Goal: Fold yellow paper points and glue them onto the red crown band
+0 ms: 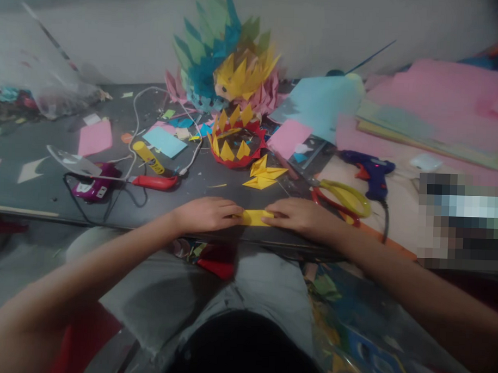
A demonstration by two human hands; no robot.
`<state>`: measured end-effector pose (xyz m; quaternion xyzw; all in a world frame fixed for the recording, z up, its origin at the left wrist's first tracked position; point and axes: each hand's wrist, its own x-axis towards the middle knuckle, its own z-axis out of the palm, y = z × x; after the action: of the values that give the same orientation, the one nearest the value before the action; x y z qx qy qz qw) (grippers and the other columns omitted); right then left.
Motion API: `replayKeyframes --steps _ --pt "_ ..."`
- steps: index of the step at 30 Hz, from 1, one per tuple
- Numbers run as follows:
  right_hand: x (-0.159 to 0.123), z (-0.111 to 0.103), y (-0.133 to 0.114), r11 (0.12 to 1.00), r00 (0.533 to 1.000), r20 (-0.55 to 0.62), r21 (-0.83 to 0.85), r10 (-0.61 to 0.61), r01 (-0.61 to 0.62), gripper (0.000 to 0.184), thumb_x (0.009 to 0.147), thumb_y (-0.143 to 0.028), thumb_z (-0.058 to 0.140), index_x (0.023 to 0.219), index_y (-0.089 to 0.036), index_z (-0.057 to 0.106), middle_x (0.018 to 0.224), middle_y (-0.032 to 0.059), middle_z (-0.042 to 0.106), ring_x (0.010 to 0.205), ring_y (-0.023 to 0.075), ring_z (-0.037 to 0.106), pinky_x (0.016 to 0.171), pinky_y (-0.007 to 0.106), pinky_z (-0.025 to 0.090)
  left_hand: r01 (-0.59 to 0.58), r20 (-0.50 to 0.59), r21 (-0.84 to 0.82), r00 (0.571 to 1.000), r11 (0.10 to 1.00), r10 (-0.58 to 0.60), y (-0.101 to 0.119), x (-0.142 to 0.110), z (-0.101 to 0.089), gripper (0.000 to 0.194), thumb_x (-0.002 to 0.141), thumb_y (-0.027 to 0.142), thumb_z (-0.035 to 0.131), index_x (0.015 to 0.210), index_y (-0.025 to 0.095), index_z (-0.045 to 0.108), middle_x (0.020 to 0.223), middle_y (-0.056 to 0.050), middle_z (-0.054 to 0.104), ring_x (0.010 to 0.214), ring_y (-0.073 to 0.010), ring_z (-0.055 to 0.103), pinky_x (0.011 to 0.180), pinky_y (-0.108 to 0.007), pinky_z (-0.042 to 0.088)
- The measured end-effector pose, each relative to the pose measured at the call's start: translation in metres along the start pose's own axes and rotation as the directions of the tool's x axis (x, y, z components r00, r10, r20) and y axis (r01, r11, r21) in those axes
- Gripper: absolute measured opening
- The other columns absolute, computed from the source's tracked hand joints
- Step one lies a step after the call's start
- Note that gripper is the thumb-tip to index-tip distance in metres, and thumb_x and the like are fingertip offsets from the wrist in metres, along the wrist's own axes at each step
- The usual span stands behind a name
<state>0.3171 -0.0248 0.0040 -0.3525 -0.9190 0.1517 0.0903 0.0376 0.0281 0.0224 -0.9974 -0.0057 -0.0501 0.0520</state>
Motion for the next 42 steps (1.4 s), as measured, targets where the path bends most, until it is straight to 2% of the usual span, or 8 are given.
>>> replayKeyframes --steps 4,9,17,23,29,36,39,42 --pt "0.006 -0.004 -0.002 0.975 0.982 -0.018 -0.123 -0.188 0.184 0.039 0.092 -0.014 0.031 0.109 -0.022 0.065 0.118 0.006 0.064 0.11 0.0193 0.054 0.087 0.037 0.046 0.043 0.069 -0.058 0.997 0.997 -0.039 0.005 0.008 0.0 0.022 0.087 0.012 0.048 0.105 0.015 0.061 0.124 -0.01 0.058 0.116 -0.0204 0.051 0.086 -0.03 0.047" --pt "0.016 -0.009 -0.009 0.949 0.97 0.014 -0.206 -0.243 0.24 0.034 0.087 -0.012 0.037 0.101 -0.017 0.068 0.115 0.0064 0.066 0.106 0.022 0.055 0.084 0.038 0.045 0.131 0.066 -0.119 0.99 0.984 -0.124 0.015 0.019 0.003 0.025 0.082 0.011 0.05 0.105 0.012 0.061 0.115 -0.009 0.064 0.117 -0.0226 0.049 0.092 -0.033 0.044" --pt "0.022 -0.016 -0.023 0.968 0.998 0.018 -0.244 -0.062 0.064 0.026 0.082 -0.016 0.049 0.094 -0.022 0.071 0.102 0.0014 0.072 0.089 0.0229 0.055 0.073 0.036 0.035 0.476 0.038 -0.17 0.878 0.863 -0.477 0.033 0.009 -0.003 0.049 0.07 0.009 0.047 0.119 0.012 0.055 0.09 -0.01 0.064 0.094 -0.0219 0.056 0.09 -0.038 0.044" --pt "0.022 -0.021 -0.029 0.972 0.999 0.043 -0.235 0.004 0.006 0.028 0.082 -0.015 0.048 0.095 -0.022 0.072 0.098 0.0016 0.073 0.09 0.0238 0.055 0.075 0.037 0.033 0.594 0.012 -0.237 0.793 0.769 -0.609 0.046 0.002 -0.002 0.038 0.067 0.013 0.049 0.102 0.017 0.062 0.086 -0.007 0.063 0.092 -0.0228 0.055 0.097 -0.044 0.037" --pt "0.013 -0.017 -0.026 0.98 1.0 0.017 -0.2 0.017 -0.013 0.035 0.081 -0.015 0.044 0.102 -0.026 0.07 0.111 -0.0007 0.068 0.092 0.0238 0.056 0.077 0.039 0.037 0.679 0.0 -0.349 0.69 0.646 -0.724 0.059 0.0 0.003 0.047 0.068 0.013 0.05 0.114 0.019 0.055 0.09 -0.002 0.067 0.102 -0.0238 0.052 0.095 -0.045 0.037" --pt "-0.001 -0.025 -0.019 0.981 0.997 0.036 -0.186 0.068 -0.06 0.037 0.081 -0.013 0.043 0.106 -0.024 0.068 0.107 0.003 0.07 0.092 0.0249 0.058 0.075 0.038 0.04 0.725 0.0 -0.298 0.65 0.62 -0.76 0.063 0.006 0.0 0.026 0.077 0.029 0.058 0.101 0.019 0.06 0.085 -0.004 0.066 0.093 -0.0245 0.054 0.088 -0.043 0.041" --pt "-0.001 -0.033 -0.022 0.981 0.994 0.046 -0.17 0.1 -0.091 0.035 0.081 -0.013 0.044 0.102 -0.024 0.07 0.102 0.0055 0.071 0.089 0.0233 0.06 0.075 0.036 0.041 0.757 0.037 -0.254 0.629 0.601 -0.777 0.059 0.01 -0.003 0.031 0.076 0.041 0.063 0.097 0.018 0.059 0.084 -0.005 0.064 0.088 -0.0242 0.056 0.083 -0.041 0.045" --pt "0.008 -0.036 -0.029 0.981 0.987 0.022 -0.122 0.156 -0.152 0.03 0.083 -0.018 0.047 0.102 -0.02 0.07 0.092 0.0078 0.072 0.085 0.0203 0.06 0.075 0.033 0.043 0.756 0.084 -0.232 0.642 0.612 -0.762 0.052 0.014 -0.005 0.027 0.078 0.037 0.064 0.096 0.019 0.058 0.086 -0.005 0.063 0.087 -0.0223 0.058 0.078 -0.035 0.046"
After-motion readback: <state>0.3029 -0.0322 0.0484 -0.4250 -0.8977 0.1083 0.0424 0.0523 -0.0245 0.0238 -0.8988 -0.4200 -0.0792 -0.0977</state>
